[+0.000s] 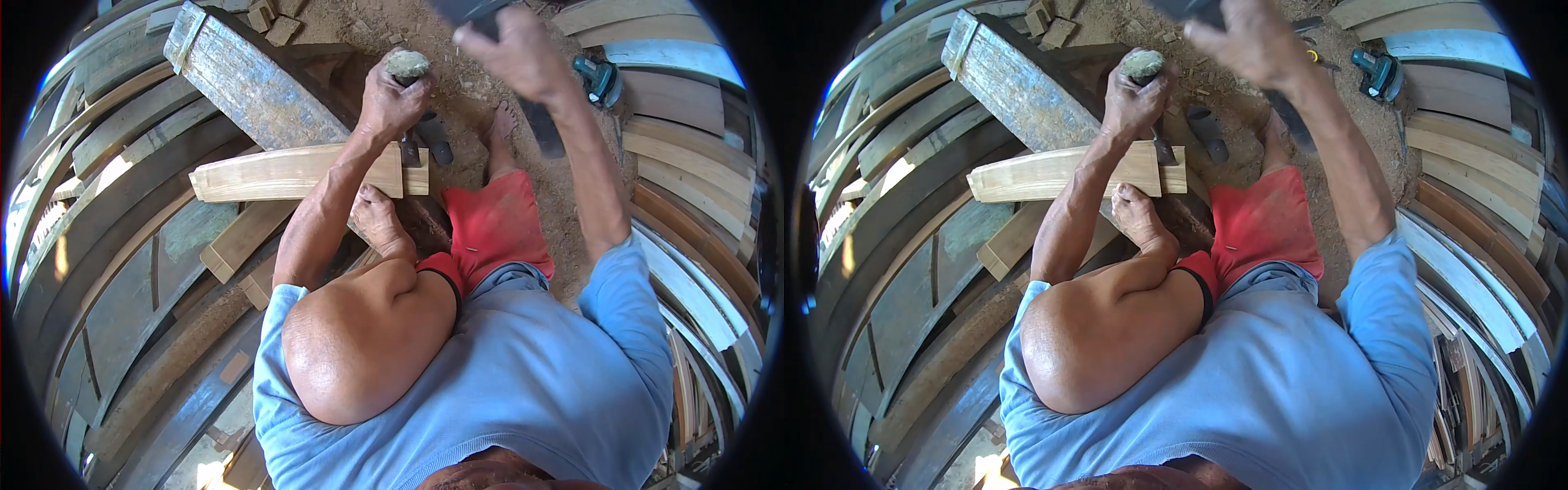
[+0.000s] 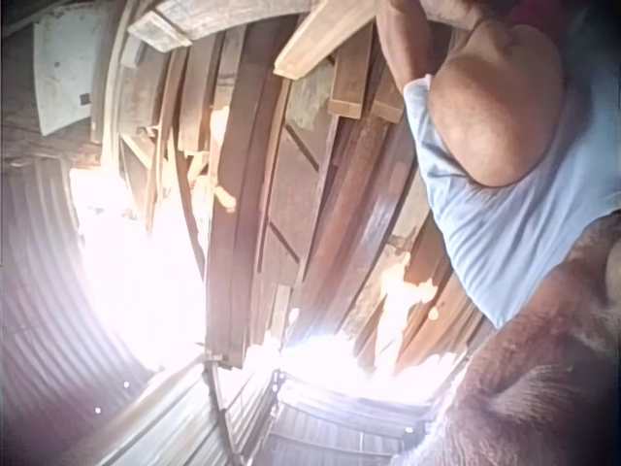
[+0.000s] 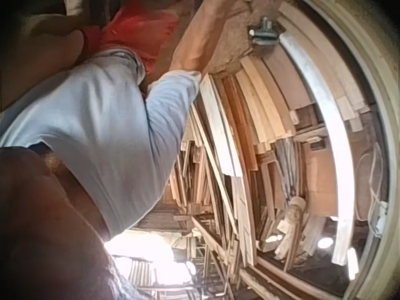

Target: The person carves a piece of wood using a chisel and a mallet while holding the wood with their feet. They move the chisel along the wood and strike it repeatedly to remove shavings and shape the surface, later repositioning the wood on a larger beam to continue the task.

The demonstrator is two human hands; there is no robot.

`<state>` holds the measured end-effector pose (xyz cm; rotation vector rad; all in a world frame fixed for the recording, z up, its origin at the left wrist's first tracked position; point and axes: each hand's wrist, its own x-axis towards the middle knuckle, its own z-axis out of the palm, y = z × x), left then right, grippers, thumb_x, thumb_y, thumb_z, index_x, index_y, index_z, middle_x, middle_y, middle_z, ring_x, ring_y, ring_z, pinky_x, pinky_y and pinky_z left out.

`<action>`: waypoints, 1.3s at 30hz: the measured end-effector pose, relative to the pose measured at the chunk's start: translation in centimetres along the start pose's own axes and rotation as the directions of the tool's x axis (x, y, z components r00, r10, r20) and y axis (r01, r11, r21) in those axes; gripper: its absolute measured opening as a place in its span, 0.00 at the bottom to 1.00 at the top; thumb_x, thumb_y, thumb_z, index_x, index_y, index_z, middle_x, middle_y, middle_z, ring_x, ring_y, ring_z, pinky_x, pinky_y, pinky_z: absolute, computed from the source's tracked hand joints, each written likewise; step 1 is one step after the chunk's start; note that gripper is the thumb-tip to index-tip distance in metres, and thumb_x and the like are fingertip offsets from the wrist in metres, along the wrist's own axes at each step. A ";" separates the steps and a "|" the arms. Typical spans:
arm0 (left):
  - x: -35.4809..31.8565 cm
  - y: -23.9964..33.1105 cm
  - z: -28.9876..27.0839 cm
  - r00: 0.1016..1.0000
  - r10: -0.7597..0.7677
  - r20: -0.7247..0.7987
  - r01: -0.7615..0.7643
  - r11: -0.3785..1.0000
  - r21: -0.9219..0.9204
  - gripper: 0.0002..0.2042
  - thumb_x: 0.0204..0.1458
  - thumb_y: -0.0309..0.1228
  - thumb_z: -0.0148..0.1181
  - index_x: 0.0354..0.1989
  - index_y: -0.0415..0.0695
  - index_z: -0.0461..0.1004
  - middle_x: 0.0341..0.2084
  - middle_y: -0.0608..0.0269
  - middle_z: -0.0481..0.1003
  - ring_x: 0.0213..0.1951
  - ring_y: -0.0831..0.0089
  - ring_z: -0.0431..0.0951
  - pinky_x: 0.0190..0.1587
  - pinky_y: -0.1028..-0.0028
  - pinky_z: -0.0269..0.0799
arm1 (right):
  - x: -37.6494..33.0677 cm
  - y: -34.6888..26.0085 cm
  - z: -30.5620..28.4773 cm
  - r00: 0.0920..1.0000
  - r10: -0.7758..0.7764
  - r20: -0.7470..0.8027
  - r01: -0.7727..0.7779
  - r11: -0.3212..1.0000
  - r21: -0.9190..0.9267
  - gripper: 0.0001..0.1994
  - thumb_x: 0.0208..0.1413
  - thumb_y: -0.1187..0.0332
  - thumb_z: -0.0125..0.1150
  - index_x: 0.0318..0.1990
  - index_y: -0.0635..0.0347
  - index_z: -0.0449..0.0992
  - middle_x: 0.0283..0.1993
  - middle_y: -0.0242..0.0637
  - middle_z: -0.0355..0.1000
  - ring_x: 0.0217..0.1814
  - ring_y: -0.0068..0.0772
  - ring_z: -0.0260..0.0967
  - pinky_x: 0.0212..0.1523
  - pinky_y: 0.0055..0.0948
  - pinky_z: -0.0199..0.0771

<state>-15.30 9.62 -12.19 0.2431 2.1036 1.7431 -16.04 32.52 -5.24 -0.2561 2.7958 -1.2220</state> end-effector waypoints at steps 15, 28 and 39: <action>-1.2 0.3 -1.0 0.997 -0.005 -0.078 0.004 1.000 -0.011 0.08 0.53 0.29 0.67 0.31 0.40 0.73 0.23 0.64 0.76 0.27 0.76 0.75 0.34 0.72 0.74 | 2.4 -3.9 -2.3 0.986 0.165 0.025 -0.167 0.970 0.175 0.12 0.58 0.64 0.66 0.42 0.64 0.78 0.32 0.31 0.75 0.33 0.25 0.70 0.38 0.32 0.73; -0.9 -2.4 -0.4 0.996 -0.017 -0.082 0.025 0.995 0.093 0.10 0.51 0.32 0.68 0.36 0.39 0.78 0.30 0.50 0.81 0.34 0.58 0.83 0.41 0.65 0.78 | 3.3 -2.1 0.8 0.944 0.218 0.248 -0.223 0.975 -0.005 0.18 0.55 0.58 0.66 0.39 0.67 0.75 0.30 0.45 0.74 0.32 0.33 0.75 0.37 0.38 0.76; -1.8 1.0 -1.6 0.980 -0.095 -0.177 0.040 0.956 -0.291 0.08 0.59 0.24 0.64 0.31 0.45 0.70 0.20 0.69 0.76 0.21 0.81 0.74 0.25 0.79 0.70 | 2.2 -0.1 1.1 0.906 0.355 0.228 -0.403 0.890 0.213 0.17 0.63 0.58 0.62 0.44 0.66 0.76 0.30 0.29 0.73 0.32 0.30 0.73 0.38 0.36 0.75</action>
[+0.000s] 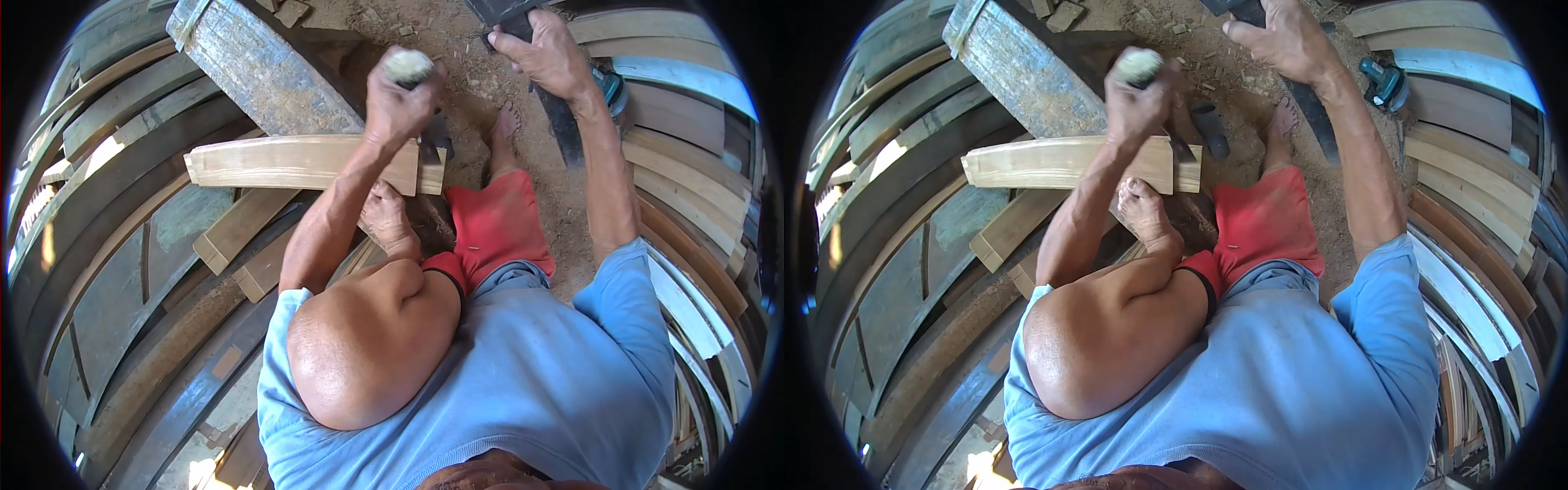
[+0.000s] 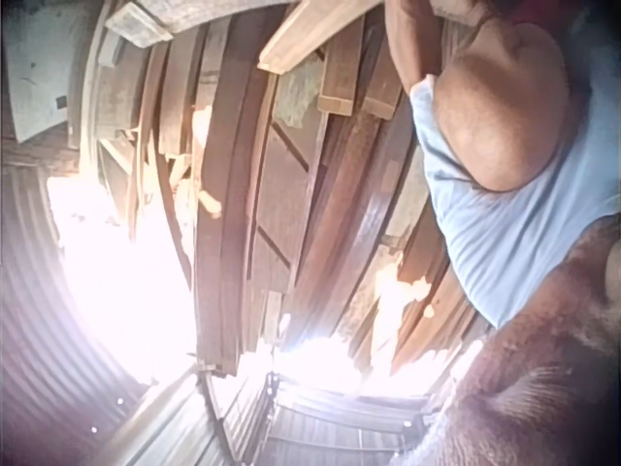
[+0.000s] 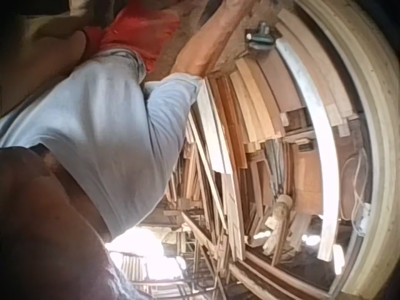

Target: The person carves a piece of wood using a chisel and a mallet while holding the wood with their feet. They move the chisel along the wood and strike it repeatedly to remove shavings and shape the surface, later repositioning the wood on a larger beam to continue the task.

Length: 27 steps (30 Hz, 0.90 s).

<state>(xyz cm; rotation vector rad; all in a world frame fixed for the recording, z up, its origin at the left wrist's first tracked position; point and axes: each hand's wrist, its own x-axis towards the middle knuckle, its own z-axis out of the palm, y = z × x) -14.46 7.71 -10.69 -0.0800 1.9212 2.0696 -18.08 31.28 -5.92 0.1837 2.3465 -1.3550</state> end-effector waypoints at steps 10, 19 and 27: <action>2.6 0.5 0.0 0.984 0.151 0.090 -0.167 0.965 0.202 0.11 0.60 0.31 0.66 0.29 0.45 0.70 0.16 0.71 0.73 0.20 0.84 0.73 0.24 0.79 0.68 | -2.5 -4.5 -3.3 0.957 -0.142 -0.251 0.190 0.965 0.178 0.10 0.56 0.66 0.69 0.36 0.63 0.76 0.28 0.29 0.74 0.21 0.16 0.69 0.21 0.20 0.70; 2.4 -0.4 0.5 0.963 0.240 0.123 -0.270 0.883 0.385 0.08 0.58 0.29 0.67 0.32 0.41 0.73 0.22 0.70 0.74 0.26 0.83 0.74 0.30 0.77 0.71 | 0.2 -3.4 -1.6 0.898 -0.384 -0.214 0.340 0.916 -0.215 0.18 0.61 0.58 0.63 0.42 0.69 0.76 0.30 0.35 0.74 0.34 0.31 0.74 0.39 0.36 0.76; 4.0 -1.7 1.3 0.987 0.111 0.119 -0.154 0.880 0.449 0.10 0.50 0.36 0.65 0.35 0.44 0.80 0.29 0.52 0.80 0.33 0.52 0.81 0.40 0.63 0.77 | 1.8 -4.2 -2.5 0.935 -0.298 -0.192 0.296 0.954 -0.043 0.09 0.54 0.67 0.64 0.25 0.60 0.74 0.20 0.29 0.70 0.19 0.20 0.66 0.20 0.30 0.62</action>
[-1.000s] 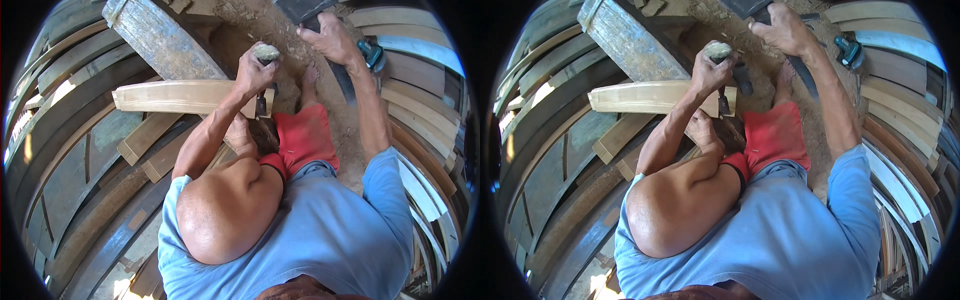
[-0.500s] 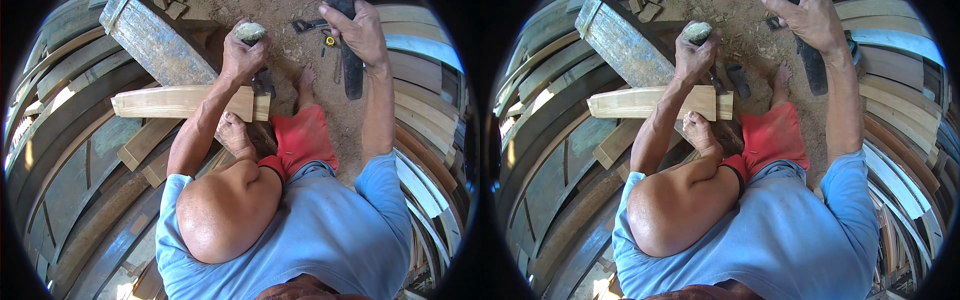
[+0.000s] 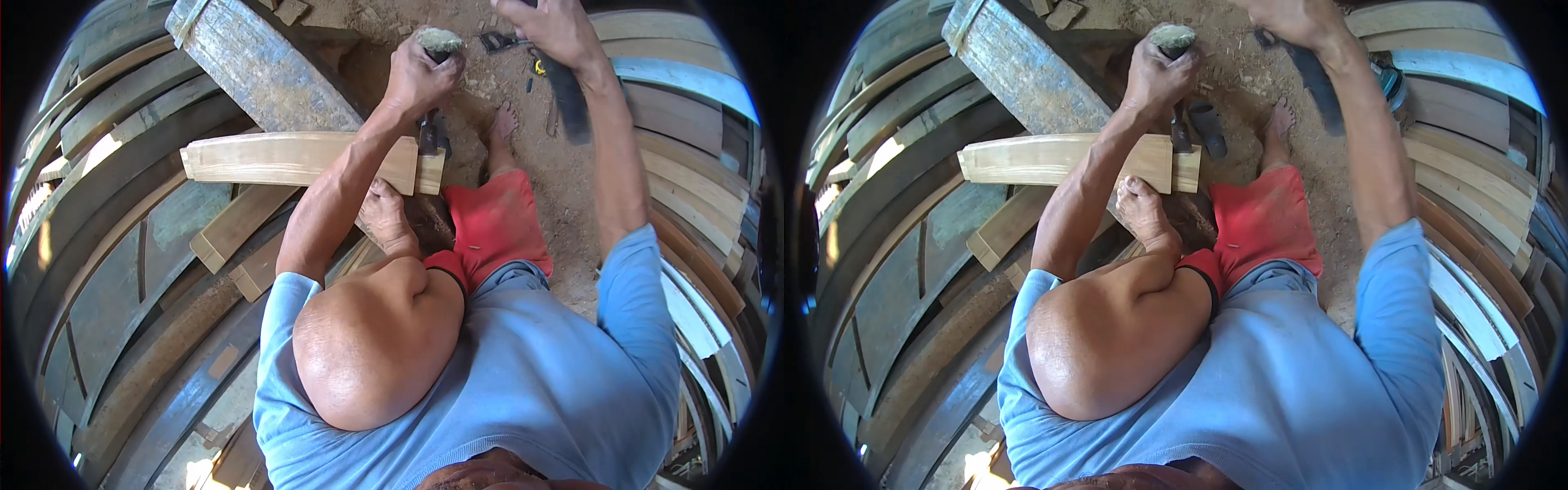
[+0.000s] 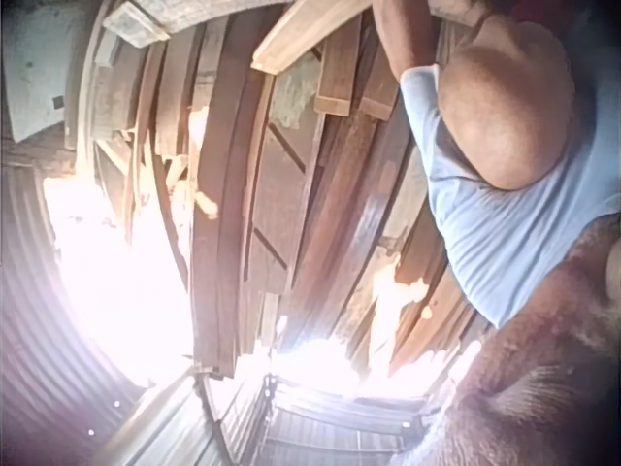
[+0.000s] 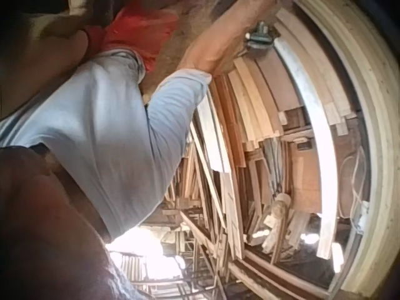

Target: The person carves a piece of wood using a chisel and a mallet while holding the wood with their feet. They move the chisel along the wood and strike it repeatedly to remove shavings and shape the surface, later repositioning the wood on a larger beam to continue the task.

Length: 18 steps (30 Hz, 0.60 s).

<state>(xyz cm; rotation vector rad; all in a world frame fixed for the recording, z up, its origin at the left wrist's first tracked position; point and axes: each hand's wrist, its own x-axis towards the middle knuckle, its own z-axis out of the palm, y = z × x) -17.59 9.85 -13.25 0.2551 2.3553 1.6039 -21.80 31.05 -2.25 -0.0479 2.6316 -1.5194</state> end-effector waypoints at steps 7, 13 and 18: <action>-5.3 -5.1 3.1 0.974 -0.163 0.158 0.194 0.959 -0.205 0.12 0.50 0.33 0.68 0.39 0.40 0.79 0.30 0.56 0.82 0.36 0.69 0.82 0.42 0.64 0.77 | -5.6 10.5 4.3 0.857 -0.197 0.476 0.414 0.814 -0.408 0.17 0.51 0.62 0.63 0.40 0.70 0.75 0.30 0.50 0.75 0.27 0.46 0.74 0.32 0.40 0.77; -5.7 1.7 -1.2 0.996 -0.090 0.005 0.087 0.939 -0.332 0.11 0.46 0.28 0.71 0.34 0.40 0.75 0.26 0.61 0.78 0.29 0.77 0.77 0.36 0.72 0.76 | -12.4 7.5 6.5 0.767 0.431 0.476 -0.623 0.676 0.393 0.11 0.60 0.59 0.66 0.38 0.57 0.77 0.25 0.29 0.73 0.20 0.17 0.69 0.22 0.22 0.69; -7.8 7.4 -0.3 0.778 0.599 0.189 -0.578 0.801 -0.157 0.21 0.29 0.28 0.72 0.36 0.46 0.74 0.37 0.55 0.71 0.44 0.52 0.73 0.46 0.57 0.70 | -17.9 5.8 8.8 0.729 0.574 0.373 -0.606 0.288 0.741 0.12 0.65 0.60 0.57 0.49 0.56 0.75 0.36 0.31 0.74 0.33 0.24 0.74 0.33 0.27 0.75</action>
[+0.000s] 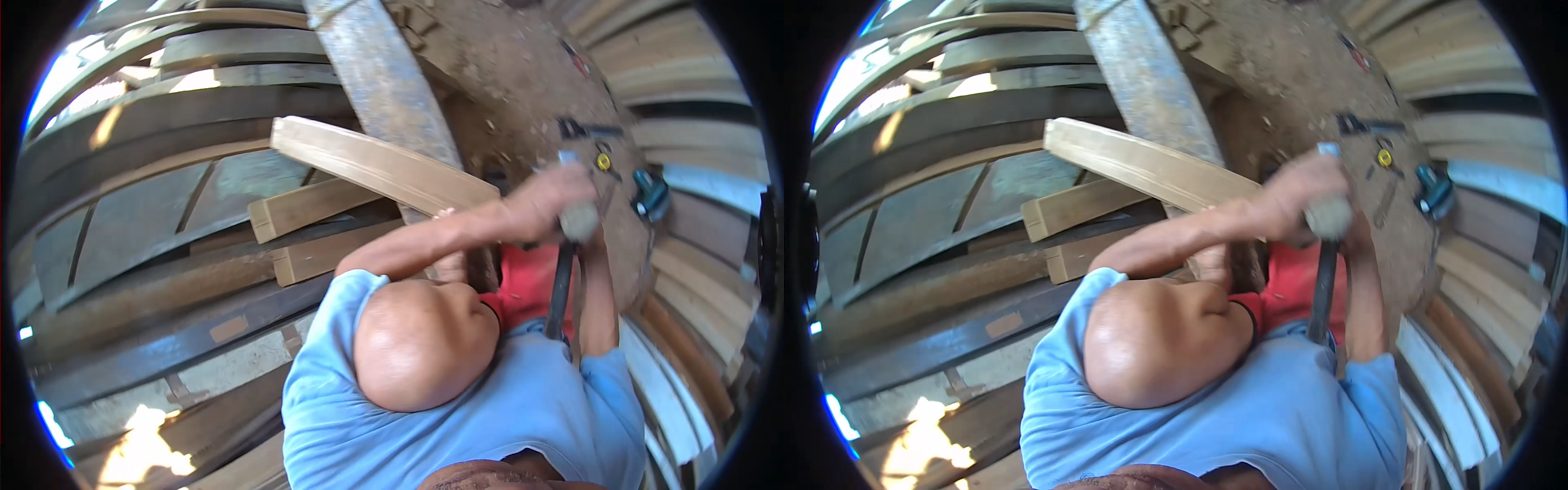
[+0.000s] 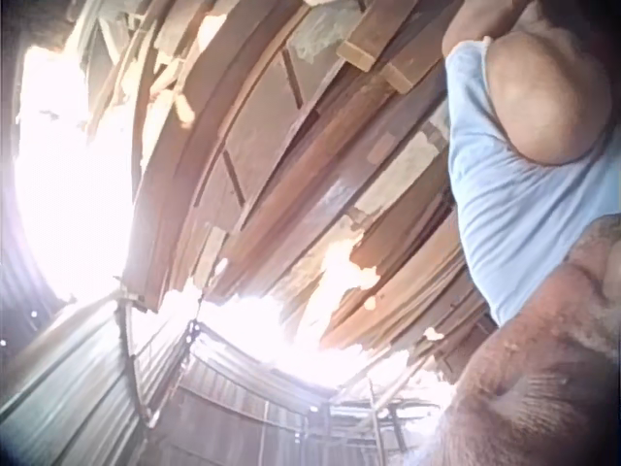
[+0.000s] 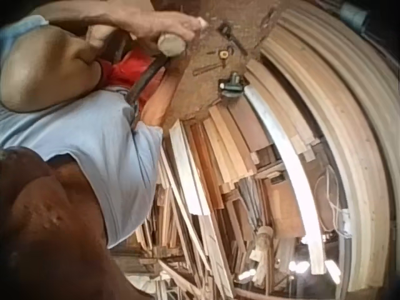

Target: The person carves a piece of wood using a chisel and a mallet while holding the wood with their feet. They move the chisel along the wood and strike it repeatedly to remove shavings and shape the surface, later repositioning the wood on a larger beam to continue the task.

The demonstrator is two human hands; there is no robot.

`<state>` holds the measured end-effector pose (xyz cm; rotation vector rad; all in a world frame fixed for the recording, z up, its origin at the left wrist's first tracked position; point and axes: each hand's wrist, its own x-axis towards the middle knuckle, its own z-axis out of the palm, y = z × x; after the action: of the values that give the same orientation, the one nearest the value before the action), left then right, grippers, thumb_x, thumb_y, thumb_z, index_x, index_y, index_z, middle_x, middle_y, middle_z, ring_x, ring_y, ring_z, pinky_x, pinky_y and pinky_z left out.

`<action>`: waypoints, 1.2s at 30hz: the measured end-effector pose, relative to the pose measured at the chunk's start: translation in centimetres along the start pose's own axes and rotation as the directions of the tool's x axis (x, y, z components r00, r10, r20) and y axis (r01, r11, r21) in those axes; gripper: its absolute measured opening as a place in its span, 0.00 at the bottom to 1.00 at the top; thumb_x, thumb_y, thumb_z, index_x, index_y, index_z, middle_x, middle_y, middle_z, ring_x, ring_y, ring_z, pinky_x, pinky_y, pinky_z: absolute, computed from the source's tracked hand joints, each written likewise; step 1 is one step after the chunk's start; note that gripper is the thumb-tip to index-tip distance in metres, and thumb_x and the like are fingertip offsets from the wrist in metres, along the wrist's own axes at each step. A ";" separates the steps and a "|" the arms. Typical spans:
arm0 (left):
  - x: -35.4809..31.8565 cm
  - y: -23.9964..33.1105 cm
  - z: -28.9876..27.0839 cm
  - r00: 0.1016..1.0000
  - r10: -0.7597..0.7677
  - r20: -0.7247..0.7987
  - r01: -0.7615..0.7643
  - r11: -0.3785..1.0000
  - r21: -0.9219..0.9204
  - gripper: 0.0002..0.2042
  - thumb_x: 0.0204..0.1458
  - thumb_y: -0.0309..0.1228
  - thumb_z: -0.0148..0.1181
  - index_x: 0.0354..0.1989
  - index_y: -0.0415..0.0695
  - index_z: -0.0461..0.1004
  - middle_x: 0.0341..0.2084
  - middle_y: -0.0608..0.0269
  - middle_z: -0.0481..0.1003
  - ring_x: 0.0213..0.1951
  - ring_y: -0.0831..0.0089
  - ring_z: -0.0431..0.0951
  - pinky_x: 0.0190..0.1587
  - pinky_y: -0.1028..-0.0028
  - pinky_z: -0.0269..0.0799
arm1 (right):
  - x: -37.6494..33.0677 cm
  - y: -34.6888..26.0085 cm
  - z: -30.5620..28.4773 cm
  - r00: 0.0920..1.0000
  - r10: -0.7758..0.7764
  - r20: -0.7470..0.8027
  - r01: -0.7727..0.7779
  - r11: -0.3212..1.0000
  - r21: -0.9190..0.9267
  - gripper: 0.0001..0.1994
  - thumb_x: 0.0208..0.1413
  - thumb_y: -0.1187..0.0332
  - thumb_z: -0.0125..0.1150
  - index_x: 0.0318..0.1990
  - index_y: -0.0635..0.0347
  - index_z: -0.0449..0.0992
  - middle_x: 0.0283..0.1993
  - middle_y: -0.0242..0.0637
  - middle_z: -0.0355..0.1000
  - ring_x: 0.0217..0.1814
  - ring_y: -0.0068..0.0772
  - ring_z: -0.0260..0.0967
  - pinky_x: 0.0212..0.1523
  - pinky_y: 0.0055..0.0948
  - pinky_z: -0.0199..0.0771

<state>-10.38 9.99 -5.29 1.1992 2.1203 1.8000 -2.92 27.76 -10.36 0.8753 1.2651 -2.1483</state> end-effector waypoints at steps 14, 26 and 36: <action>-12.8 -2.6 -2.4 0.749 -0.577 0.325 0.143 0.620 0.771 0.61 0.25 0.57 0.78 0.74 0.55 0.54 0.70 0.44 0.56 0.68 0.44 0.56 0.68 0.43 0.48 | -1.8 1.6 -5.3 0.960 -0.120 0.251 0.173 0.965 -0.200 0.21 0.61 0.55 0.65 0.53 0.61 0.76 0.39 0.31 0.76 0.36 0.19 0.73 0.38 0.21 0.75; -11.9 -4.1 1.6 0.730 -0.663 0.167 0.155 0.399 0.904 0.59 0.25 0.46 0.81 0.74 0.56 0.57 0.67 0.37 0.59 0.68 0.38 0.58 0.67 0.29 0.46 | -8.6 4.2 -8.6 0.967 -0.253 0.036 0.255 0.948 -0.191 0.20 0.61 0.55 0.66 0.51 0.62 0.78 0.37 0.29 0.77 0.31 0.17 0.70 0.31 0.18 0.71; -4.7 -3.2 -3.7 0.591 -0.629 0.505 -0.025 0.612 0.791 0.20 0.36 0.39 0.69 0.39 0.42 0.85 0.36 0.49 0.83 0.43 0.52 0.84 0.47 0.58 0.80 | -10.5 6.7 -13.4 0.946 -0.317 0.063 0.323 0.939 -0.118 0.20 0.59 0.56 0.68 0.51 0.63 0.77 0.37 0.32 0.77 0.34 0.21 0.73 0.36 0.23 0.75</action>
<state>-10.76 4.26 -8.86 1.2008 2.2592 0.0601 12.45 37.66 -11.33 0.5993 1.5950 -2.2839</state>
